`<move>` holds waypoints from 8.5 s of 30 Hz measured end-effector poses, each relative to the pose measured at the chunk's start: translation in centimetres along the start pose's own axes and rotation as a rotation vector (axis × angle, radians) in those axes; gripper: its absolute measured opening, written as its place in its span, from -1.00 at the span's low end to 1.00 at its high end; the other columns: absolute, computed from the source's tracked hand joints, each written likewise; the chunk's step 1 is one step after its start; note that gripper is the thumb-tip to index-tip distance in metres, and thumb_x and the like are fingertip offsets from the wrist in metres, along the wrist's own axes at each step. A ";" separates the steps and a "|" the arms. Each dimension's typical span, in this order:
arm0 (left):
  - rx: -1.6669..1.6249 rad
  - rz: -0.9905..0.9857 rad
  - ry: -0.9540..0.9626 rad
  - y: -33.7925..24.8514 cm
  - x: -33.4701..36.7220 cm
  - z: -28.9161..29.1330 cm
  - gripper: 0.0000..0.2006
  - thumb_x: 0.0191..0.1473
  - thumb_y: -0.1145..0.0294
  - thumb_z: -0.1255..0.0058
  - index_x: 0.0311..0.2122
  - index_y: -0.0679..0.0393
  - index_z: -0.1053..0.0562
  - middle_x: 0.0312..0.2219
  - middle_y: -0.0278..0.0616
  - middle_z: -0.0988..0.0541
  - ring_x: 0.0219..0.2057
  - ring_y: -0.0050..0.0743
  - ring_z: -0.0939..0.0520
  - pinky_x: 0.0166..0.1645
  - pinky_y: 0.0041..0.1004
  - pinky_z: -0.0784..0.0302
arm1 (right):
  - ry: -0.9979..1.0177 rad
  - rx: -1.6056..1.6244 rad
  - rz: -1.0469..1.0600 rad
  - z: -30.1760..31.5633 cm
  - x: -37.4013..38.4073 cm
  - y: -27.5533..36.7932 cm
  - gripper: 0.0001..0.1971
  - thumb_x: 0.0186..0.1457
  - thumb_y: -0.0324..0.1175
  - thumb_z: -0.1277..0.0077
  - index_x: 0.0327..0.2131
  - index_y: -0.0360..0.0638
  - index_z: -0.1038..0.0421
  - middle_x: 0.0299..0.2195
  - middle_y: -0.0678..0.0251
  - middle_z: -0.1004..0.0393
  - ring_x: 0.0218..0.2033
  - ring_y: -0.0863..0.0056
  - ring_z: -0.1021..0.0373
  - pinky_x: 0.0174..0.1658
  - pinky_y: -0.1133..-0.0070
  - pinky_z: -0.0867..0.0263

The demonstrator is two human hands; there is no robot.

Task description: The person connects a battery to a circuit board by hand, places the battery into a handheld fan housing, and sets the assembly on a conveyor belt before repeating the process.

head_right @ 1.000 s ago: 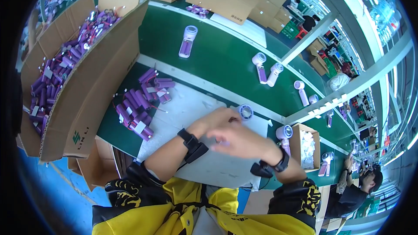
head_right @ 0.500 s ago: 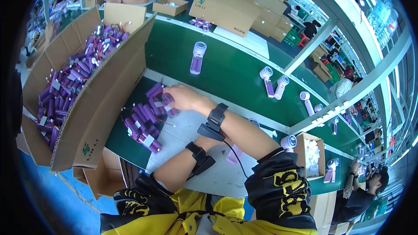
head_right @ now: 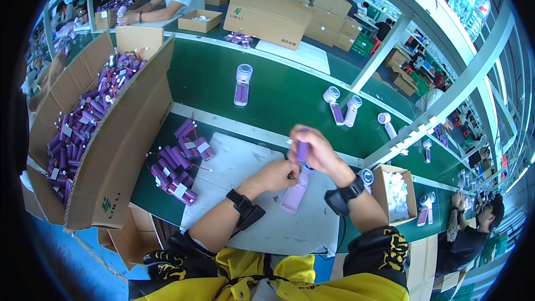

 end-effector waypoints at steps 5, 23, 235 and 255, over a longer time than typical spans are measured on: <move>0.074 0.036 -0.137 0.3 -0.7 0.6 -0.88 -0.11 0.37 -0.15 -0.42 0.13 -0.52 -0.46 -0.08 -0.61 -0.39 -0.04 -0.62 -0.30 -0.21 -0.51 | -0.198 0.104 -0.053 2.4 -6.0 -2.0 -0.76 0.15 -0.21 0.01 -0.35 -0.21 -0.30 -0.53 0.28 -0.38 -0.58 0.40 -0.42 -0.51 0.51 -0.33; 0.024 0.097 -0.065 -1.7 -2.2 2.7 -0.88 -0.06 0.48 -0.17 -0.37 0.23 -0.50 -0.54 -0.17 -0.55 -0.48 -0.38 -0.56 -0.36 -0.44 -0.46 | -0.410 -0.242 0.076 2.7 -8.6 -9.4 -0.86 0.02 -0.52 -0.14 -0.45 -0.17 -0.34 -0.53 0.48 -0.36 -0.57 0.79 -0.25 -0.51 0.71 -0.14; -0.228 0.182 -0.036 -3.2 -3.4 4.0 -0.68 -0.11 0.74 -0.06 -0.16 0.31 -0.49 -0.28 -0.24 -0.59 -0.30 -0.55 -0.60 -0.11 -0.53 -0.55 | -0.538 -1.008 0.539 -1.3 -7.1 -8.1 -0.67 -0.18 -0.55 -0.26 -0.26 -0.23 -0.42 -0.32 0.20 -0.45 -0.41 0.34 -0.49 -0.36 0.54 -0.44; -0.199 0.034 -0.196 -3.1 -3.6 3.2 -0.72 -0.15 0.60 -0.17 -0.22 0.24 -0.59 -0.40 -0.08 -0.63 -0.45 -0.34 -0.66 -0.33 -0.50 -0.59 | -0.581 -1.027 0.530 -1.2 -7.6 -7.1 -0.60 -0.27 -0.56 -0.30 -0.23 -0.23 -0.51 -0.36 0.26 -0.50 -0.40 0.44 -0.47 -0.38 0.60 -0.39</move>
Point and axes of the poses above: each hand's wrist, its own x-axis towards the middle knuckle, its own z-axis out of the back of the hand, y = z × x, the point moved 2 cm from there along x, towards the middle knuckle
